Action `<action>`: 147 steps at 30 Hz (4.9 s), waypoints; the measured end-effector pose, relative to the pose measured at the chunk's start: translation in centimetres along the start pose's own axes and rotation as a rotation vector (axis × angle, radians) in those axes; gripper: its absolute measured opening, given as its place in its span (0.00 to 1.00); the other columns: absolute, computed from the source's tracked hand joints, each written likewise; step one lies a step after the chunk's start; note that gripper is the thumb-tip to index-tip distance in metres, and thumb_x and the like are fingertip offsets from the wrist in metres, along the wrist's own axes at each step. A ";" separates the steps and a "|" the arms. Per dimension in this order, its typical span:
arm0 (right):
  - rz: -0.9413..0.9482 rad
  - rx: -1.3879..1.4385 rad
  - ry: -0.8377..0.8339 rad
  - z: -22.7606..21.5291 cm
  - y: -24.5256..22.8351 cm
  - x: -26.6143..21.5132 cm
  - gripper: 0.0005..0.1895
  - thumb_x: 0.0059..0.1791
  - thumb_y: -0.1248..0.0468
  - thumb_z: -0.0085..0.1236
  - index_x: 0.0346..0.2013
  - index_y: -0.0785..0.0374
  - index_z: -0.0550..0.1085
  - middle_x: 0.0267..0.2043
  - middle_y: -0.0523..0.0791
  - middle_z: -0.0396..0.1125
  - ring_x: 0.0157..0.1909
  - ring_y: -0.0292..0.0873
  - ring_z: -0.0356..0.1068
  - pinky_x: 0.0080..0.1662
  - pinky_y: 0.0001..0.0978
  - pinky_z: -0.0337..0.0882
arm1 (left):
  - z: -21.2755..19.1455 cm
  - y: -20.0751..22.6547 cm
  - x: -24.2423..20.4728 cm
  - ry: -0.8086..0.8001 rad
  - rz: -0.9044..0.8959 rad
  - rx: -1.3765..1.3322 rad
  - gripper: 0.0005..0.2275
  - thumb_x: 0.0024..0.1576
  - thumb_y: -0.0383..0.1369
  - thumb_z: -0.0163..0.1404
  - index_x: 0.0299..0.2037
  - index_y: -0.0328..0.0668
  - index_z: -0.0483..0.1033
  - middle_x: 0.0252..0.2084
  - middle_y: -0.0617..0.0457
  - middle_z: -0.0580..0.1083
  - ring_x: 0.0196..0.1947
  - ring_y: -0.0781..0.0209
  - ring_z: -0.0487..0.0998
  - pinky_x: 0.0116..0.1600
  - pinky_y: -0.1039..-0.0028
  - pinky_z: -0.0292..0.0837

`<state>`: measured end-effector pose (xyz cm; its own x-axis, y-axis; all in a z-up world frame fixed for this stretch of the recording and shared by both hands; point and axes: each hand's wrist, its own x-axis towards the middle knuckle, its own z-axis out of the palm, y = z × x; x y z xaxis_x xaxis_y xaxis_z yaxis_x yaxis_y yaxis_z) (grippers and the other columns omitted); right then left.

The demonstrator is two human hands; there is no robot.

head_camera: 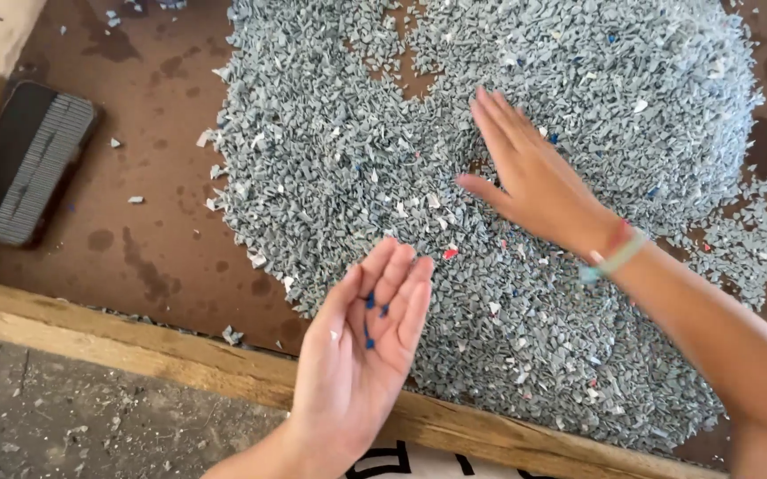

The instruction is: The person sifts through a large pile of grey plastic shards on a wooden tray, picking out small blue and red pieces by hand and placing them into a clear container. The task is performed continuously with both hands, focusing on color separation.

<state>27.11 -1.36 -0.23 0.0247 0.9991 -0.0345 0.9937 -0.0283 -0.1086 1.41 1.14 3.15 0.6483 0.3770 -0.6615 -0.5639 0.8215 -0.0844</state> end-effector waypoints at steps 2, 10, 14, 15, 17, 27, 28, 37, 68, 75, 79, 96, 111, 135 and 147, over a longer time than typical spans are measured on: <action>0.053 0.024 -0.028 1.1 -0.1 2.2 0.52 0.50 0.32 0.09 0.72 0.72 0.36 0.76 0.59 0.29 0.77 0.53 0.29 0.73 0.42 0.32 | 0.9 0.2 -0.3 0.149 -0.031 0.040 0.21 0.68 0.35 0.34 0.66 0.32 0.70 0.62 0.39 0.73 0.67 0.44 0.72 0.69 0.63 0.67; -0.146 0.081 -0.159 0.8 -2.0 0.4 0.54 0.42 0.27 -0.04 0.74 0.53 0.34 0.77 0.51 0.18 0.76 0.52 0.13 0.70 0.56 0.17 | -1.1 0.7 0.6 0.153 -0.089 0.046 0.22 0.70 0.38 0.32 0.65 0.30 0.70 0.58 0.38 0.73 0.66 0.39 0.72 0.67 0.59 0.68; -0.146 0.022 -0.238 0.3 -2.1 -3.2 0.53 0.40 0.26 -0.03 0.73 0.51 0.27 0.76 0.52 0.13 0.75 0.54 0.13 0.69 0.56 0.18 | -3.4 0.6 1.4 0.003 -0.102 0.040 0.21 0.69 0.38 0.35 0.63 0.27 0.71 0.54 0.36 0.75 0.61 0.37 0.74 0.64 0.58 0.72; -0.174 -0.006 -0.226 0.2 -2.1 -4.1 0.52 0.42 0.27 -0.01 0.74 0.52 0.28 0.76 0.52 0.13 0.75 0.53 0.14 0.69 0.58 0.19 | -3.3 0.7 1.4 0.005 -0.097 0.043 0.21 0.69 0.38 0.35 0.62 0.27 0.71 0.54 0.36 0.75 0.60 0.37 0.75 0.64 0.58 0.72; -0.195 -0.026 -0.217 0.0 -2.2 -5.7 0.51 0.44 0.28 0.00 0.74 0.53 0.29 0.76 0.52 0.14 0.75 0.53 0.15 0.68 0.59 0.20 | -3.5 0.7 1.3 0.015 -0.097 0.051 0.22 0.70 0.38 0.35 0.62 0.26 0.71 0.54 0.36 0.75 0.60 0.38 0.75 0.64 0.58 0.72; -0.014 0.296 -0.479 -4.0 2.1 -8.1 0.33 0.48 0.42 0.31 0.67 0.44 0.56 0.71 0.42 0.45 0.69 0.45 0.48 0.66 0.47 0.53 | -4.5 0.8 1.5 -0.049 -0.106 0.050 0.20 0.69 0.38 0.37 0.60 0.27 0.72 0.51 0.36 0.76 0.59 0.35 0.76 0.62 0.57 0.75; -0.012 0.321 -0.175 -4.0 2.7 -7.7 0.22 0.52 0.54 0.44 0.60 0.52 0.69 0.63 0.44 0.67 0.62 0.43 0.66 0.64 0.42 0.64 | -4.4 0.8 1.4 -0.028 -0.096 0.062 0.20 0.69 0.38 0.37 0.60 0.27 0.73 0.51 0.37 0.76 0.59 0.36 0.76 0.62 0.57 0.75; -0.037 -0.437 0.306 -0.6 7.7 -4.8 0.12 0.49 0.61 0.68 0.45 0.59 0.79 0.43 0.47 0.70 0.45 0.43 0.67 0.49 0.28 0.75 | -5.0 0.8 1.3 -0.138 -0.072 0.034 0.18 0.70 0.37 0.36 0.57 0.28 0.73 0.48 0.39 0.77 0.56 0.37 0.78 0.61 0.57 0.77; -0.376 0.269 0.376 -6.5 -7.3 -14.2 0.10 0.48 0.64 0.60 0.43 0.59 0.78 0.27 0.38 0.64 0.25 0.35 0.56 0.31 0.32 0.58 | -4.1 -6.3 0.6 -0.574 -0.280 0.300 0.24 0.71 0.36 0.34 0.73 0.24 0.54 0.73 0.34 0.61 0.70 0.46 0.65 0.71 0.68 0.65; -0.332 0.285 0.307 -4.4 -5.9 -15.4 0.14 0.51 0.70 0.49 0.51 0.61 0.72 0.47 0.39 0.68 0.38 0.35 0.66 0.41 0.30 0.64 | -3.5 -6.4 0.9 -0.342 -0.398 0.179 0.23 0.70 0.35 0.35 0.70 0.25 0.62 0.69 0.32 0.67 0.64 0.47 0.72 0.60 0.69 0.77; -0.069 0.384 0.198 -5.7 -4.9 -12.3 0.30 0.47 0.84 0.38 0.63 0.68 0.61 0.70 0.57 0.55 0.71 0.54 0.57 0.72 0.47 0.56 | -1.2 -2.5 -0.2 -0.363 -0.167 0.063 0.20 0.68 0.29 0.40 0.69 0.22 0.61 0.63 0.32 0.71 0.63 0.45 0.74 0.67 0.67 0.73; 0.040 -0.099 -0.004 1.1 0.8 6.0 0.55 0.48 0.29 0.01 0.72 0.71 0.38 0.76 0.57 0.26 0.76 0.55 0.24 0.72 0.49 0.29 | -0.8 4.8 1.1 0.102 0.054 -0.100 0.23 0.66 0.38 0.35 0.68 0.39 0.72 0.66 0.44 0.75 0.72 0.45 0.70 0.70 0.62 0.67; -0.258 0.154 -0.162 0.6 -1.3 -1.4 0.49 0.48 0.30 0.01 0.74 0.59 0.36 0.77 0.50 0.25 0.76 0.53 0.19 0.70 0.55 0.18 | -0.8 4.7 1.0 0.318 0.040 0.089 0.23 0.70 0.43 0.29 0.69 0.46 0.68 0.65 0.50 0.71 0.73 0.46 0.68 0.73 0.62 0.62; -0.143 -0.161 0.301 1.5 5.6 7.2 0.07 0.51 0.62 0.62 0.40 0.62 0.77 0.39 0.45 0.71 0.45 0.43 0.63 0.49 0.33 0.66 | -1.3 4.2 0.3 0.157 0.160 -0.027 0.19 0.69 0.40 0.35 0.65 0.44 0.71 0.60 0.50 0.74 0.72 0.47 0.71 0.71 0.62 0.66; -0.147 -0.107 0.273 0.9 5.8 7.1 0.07 0.48 0.64 0.65 0.40 0.61 0.80 0.40 0.45 0.74 0.45 0.43 0.66 0.45 0.31 0.69 | -3.4 4.3 0.7 -0.040 0.214 -0.060 0.17 0.69 0.37 0.37 0.61 0.39 0.73 0.54 0.46 0.76 0.67 0.44 0.73 0.67 0.59 0.70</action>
<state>32.89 5.53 -2.04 -0.1055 0.9642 0.2433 0.9943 0.1057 0.0125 -2.29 3.53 -0.22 0.5296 0.5581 -0.6388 -0.7195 0.6944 0.0101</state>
